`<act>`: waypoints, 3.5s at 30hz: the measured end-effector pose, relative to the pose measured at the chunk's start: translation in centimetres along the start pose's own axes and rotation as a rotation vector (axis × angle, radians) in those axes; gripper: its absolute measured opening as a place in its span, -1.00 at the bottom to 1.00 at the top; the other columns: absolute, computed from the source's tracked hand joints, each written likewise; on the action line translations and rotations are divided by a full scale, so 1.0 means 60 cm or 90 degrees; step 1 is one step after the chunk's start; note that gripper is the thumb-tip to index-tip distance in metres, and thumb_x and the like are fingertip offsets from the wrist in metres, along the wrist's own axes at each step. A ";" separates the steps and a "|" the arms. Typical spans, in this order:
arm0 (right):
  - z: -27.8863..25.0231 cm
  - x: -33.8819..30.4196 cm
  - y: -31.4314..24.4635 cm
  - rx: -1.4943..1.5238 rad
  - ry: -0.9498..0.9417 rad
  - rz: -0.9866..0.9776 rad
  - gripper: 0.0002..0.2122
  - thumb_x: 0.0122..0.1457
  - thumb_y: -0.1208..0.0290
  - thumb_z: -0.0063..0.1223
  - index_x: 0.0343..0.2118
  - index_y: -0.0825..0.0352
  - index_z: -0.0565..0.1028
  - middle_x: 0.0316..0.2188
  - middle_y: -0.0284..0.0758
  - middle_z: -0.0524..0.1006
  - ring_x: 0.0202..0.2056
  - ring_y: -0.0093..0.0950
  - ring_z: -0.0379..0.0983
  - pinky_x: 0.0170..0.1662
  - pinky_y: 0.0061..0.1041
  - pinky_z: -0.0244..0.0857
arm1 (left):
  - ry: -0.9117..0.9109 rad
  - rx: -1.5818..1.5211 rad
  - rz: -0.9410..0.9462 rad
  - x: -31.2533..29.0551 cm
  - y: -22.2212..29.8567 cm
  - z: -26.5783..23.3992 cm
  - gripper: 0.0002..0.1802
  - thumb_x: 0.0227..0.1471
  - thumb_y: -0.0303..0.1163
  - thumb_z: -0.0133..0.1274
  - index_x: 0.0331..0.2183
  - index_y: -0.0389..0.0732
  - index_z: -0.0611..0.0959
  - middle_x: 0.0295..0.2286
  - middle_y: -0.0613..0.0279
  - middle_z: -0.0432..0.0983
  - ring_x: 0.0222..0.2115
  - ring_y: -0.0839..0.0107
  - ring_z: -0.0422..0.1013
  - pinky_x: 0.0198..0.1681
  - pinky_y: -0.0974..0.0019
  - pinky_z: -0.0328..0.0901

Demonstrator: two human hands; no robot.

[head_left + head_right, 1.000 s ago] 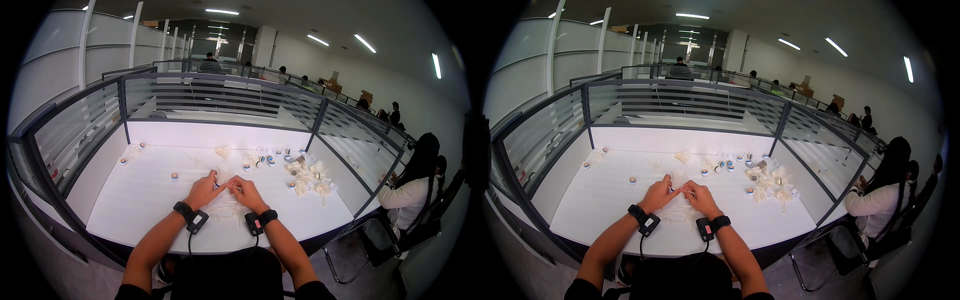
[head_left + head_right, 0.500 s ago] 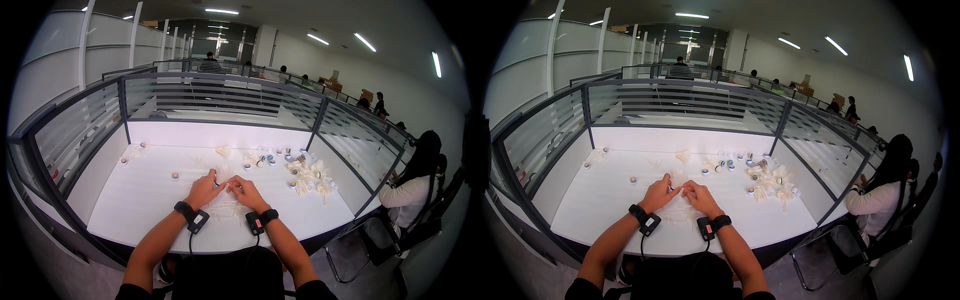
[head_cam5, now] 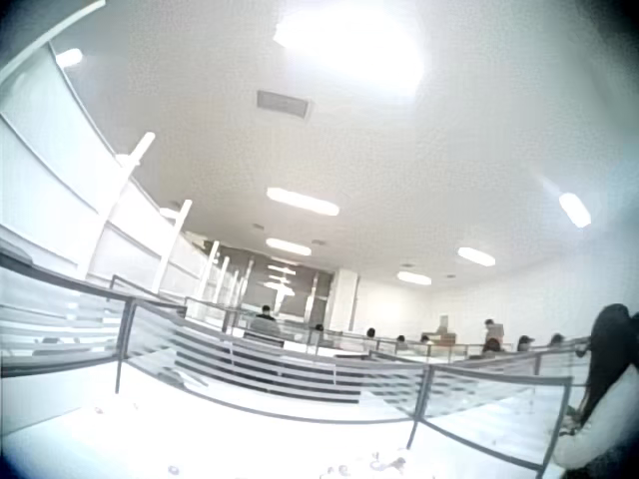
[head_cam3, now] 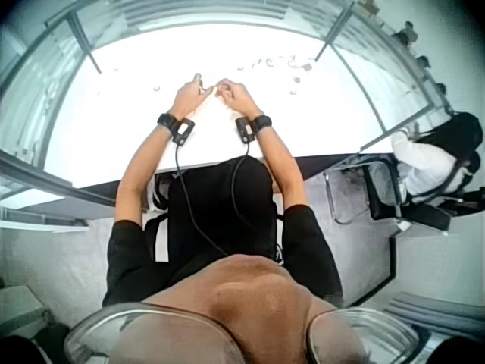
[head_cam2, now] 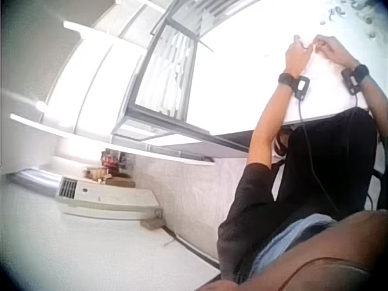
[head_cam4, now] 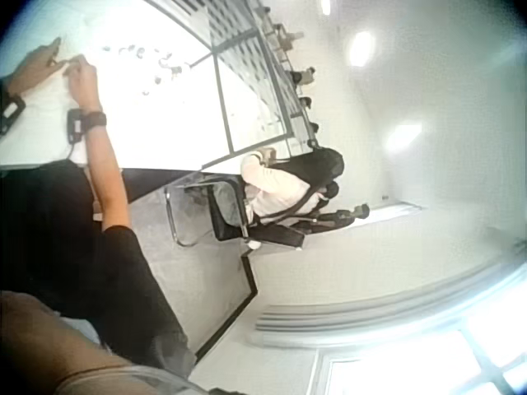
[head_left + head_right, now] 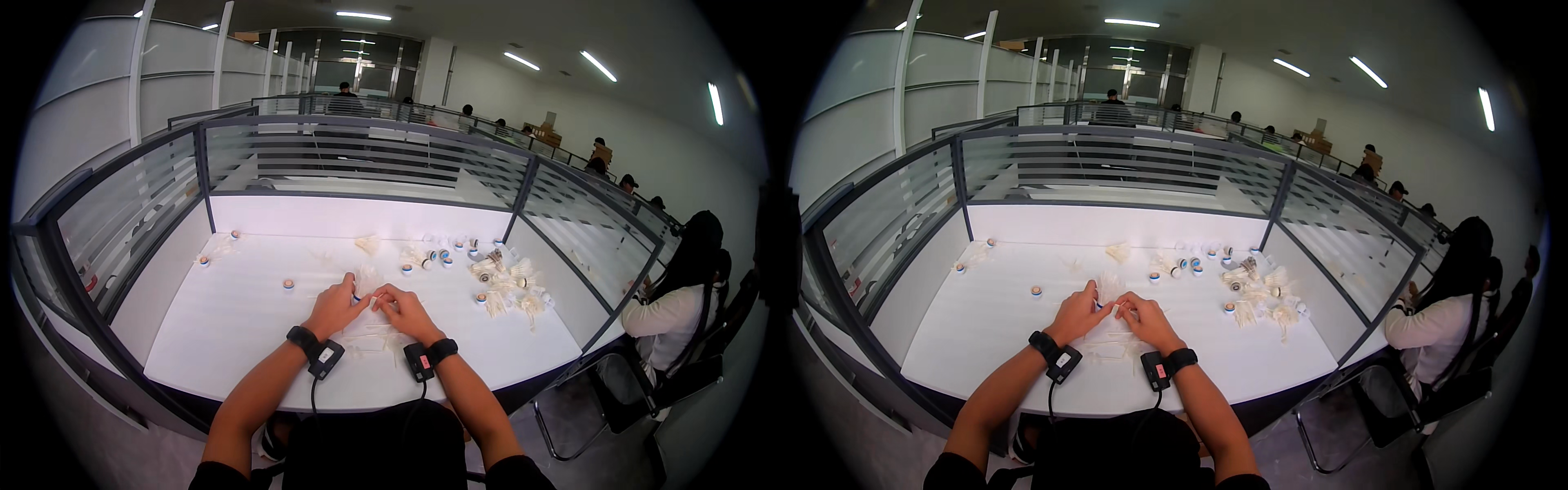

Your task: The worker is assembling shuttlecocks by carefully placing feathers into a base and applying glue.

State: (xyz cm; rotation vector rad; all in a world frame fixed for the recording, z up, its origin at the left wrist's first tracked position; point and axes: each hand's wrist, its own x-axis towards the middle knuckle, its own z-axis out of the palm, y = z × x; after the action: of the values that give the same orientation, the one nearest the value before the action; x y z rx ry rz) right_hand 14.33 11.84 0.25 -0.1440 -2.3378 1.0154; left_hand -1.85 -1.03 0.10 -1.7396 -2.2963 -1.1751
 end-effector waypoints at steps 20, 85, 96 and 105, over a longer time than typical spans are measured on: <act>-0.002 -0.003 0.006 -0.049 0.019 0.008 -0.79 0.24 0.50 0.02 -0.08 0.30 0.55 -0.41 -0.20 0.67 -0.34 -0.21 0.63 -0.17 -0.38 0.46 | -0.017 -0.011 0.018 0.003 0.002 0.002 -0.47 0.13 0.02 0.14 -0.30 -0.30 0.39 -0.61 -0.05 0.54 -0.53 -0.07 0.52 -0.44 -0.01 0.37; 0.001 0.000 0.021 -0.081 0.045 -0.017 -0.84 0.26 0.43 0.07 -0.15 0.32 0.56 -0.43 -0.25 0.68 -0.41 -0.38 0.62 -0.28 -0.48 0.43 | -0.028 0.009 0.014 0.001 0.010 -0.004 -0.43 0.12 0.04 0.14 -0.18 -0.29 0.42 -0.49 -0.06 0.59 -0.43 -0.09 0.56 -0.37 -0.01 0.41; -0.001 -0.001 0.015 -0.037 0.018 0.006 -0.82 0.26 0.46 0.07 -0.10 0.32 0.56 -0.44 -0.32 0.69 -0.51 -0.57 0.53 -0.40 -0.55 0.33 | -0.005 0.020 0.007 0.001 0.012 -0.004 -0.43 0.12 0.04 0.15 -0.19 -0.30 0.42 -0.51 -0.05 0.58 -0.44 -0.08 0.55 -0.39 -0.01 0.40; 0.000 -0.001 0.014 -0.020 0.016 -0.001 -0.83 0.24 0.49 0.06 -0.12 0.31 0.53 -0.45 -0.33 0.68 -0.52 -0.44 0.55 -0.38 -0.51 0.37 | -0.008 0.004 0.000 0.000 0.008 -0.003 -0.45 0.12 0.04 0.14 -0.18 -0.27 0.42 -0.52 -0.03 0.57 -0.46 -0.06 0.55 -0.39 0.00 0.39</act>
State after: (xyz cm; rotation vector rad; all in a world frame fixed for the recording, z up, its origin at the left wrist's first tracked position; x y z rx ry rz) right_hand 14.30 12.41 -0.36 -0.1666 -2.3313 0.9702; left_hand -1.54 -1.10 0.50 -1.7499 -2.3058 -1.1581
